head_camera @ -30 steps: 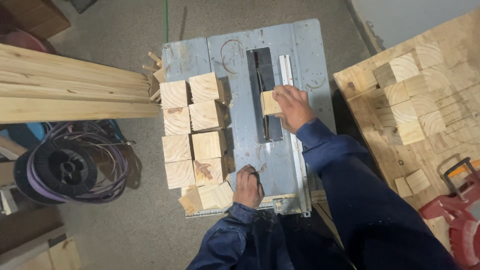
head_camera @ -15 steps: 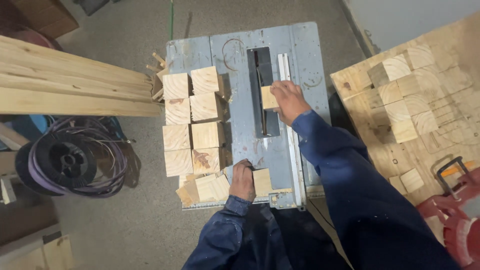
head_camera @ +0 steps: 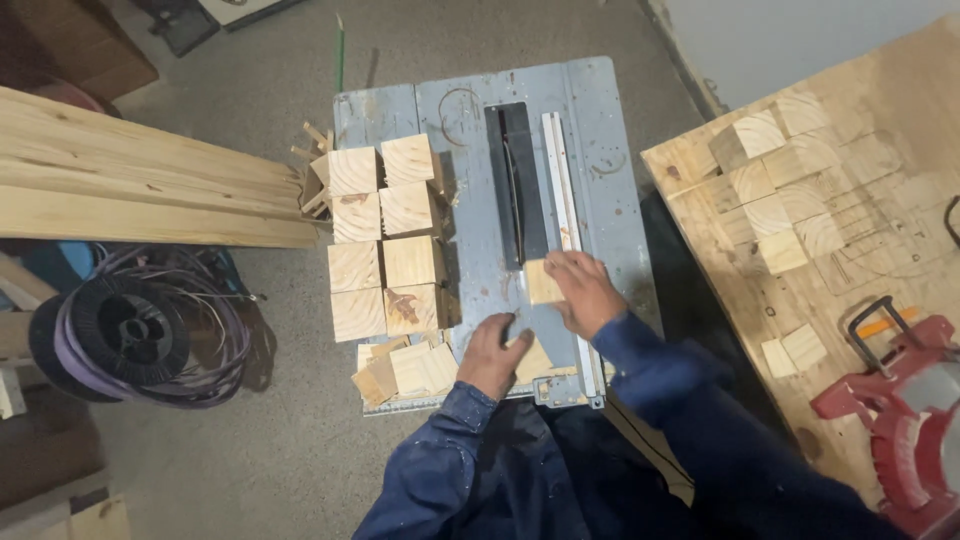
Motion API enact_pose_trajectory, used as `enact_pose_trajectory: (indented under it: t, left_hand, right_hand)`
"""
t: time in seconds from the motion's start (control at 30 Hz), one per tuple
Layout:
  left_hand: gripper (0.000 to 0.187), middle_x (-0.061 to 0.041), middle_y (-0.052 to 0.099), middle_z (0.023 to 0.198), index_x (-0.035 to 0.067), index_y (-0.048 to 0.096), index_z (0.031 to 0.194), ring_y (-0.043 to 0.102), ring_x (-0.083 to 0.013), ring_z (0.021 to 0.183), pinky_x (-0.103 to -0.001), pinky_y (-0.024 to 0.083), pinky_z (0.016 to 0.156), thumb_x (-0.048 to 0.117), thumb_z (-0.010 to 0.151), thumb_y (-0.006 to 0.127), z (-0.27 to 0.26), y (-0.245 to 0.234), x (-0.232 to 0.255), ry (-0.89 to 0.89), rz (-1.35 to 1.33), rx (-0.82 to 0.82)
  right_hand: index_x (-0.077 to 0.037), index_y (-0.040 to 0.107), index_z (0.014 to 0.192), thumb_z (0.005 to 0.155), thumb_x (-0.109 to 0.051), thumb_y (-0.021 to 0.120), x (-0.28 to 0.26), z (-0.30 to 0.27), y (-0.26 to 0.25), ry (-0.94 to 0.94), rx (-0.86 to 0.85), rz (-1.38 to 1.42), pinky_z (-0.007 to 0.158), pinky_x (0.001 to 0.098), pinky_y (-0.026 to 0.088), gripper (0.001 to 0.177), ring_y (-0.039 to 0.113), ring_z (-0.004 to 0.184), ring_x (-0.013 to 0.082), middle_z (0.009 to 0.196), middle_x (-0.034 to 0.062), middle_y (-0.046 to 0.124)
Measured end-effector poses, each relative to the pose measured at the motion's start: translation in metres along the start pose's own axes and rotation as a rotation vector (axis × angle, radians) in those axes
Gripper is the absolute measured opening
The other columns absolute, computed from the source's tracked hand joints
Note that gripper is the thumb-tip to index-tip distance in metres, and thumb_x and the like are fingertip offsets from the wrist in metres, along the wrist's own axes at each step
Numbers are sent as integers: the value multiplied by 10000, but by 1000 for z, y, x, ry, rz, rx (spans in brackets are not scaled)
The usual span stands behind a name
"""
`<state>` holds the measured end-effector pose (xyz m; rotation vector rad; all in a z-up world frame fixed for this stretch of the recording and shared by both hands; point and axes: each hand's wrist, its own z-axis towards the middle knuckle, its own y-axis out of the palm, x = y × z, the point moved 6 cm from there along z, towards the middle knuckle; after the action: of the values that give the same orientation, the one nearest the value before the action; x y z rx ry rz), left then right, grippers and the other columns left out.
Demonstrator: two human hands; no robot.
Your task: Organizing and inspecting small wooden blocks on a table saw and workbench
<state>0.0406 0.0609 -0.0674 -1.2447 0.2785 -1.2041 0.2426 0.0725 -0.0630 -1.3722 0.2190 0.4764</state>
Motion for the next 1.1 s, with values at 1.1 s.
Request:
enact_pose_trajectory:
  t: [1.1]
  left_hand:
    - [273, -263, 707, 1035, -48, 687, 1132, 678, -442, 1022, -521, 543, 891, 141, 1019, 526, -12, -154, 5, -440, -320, 115]
  right_hand:
    - [-88, 545, 1386, 726, -254, 802, -14, 6, -7, -42, -38, -196, 945, 465, 424, 727, 505, 1298, 360, 1357, 120, 557]
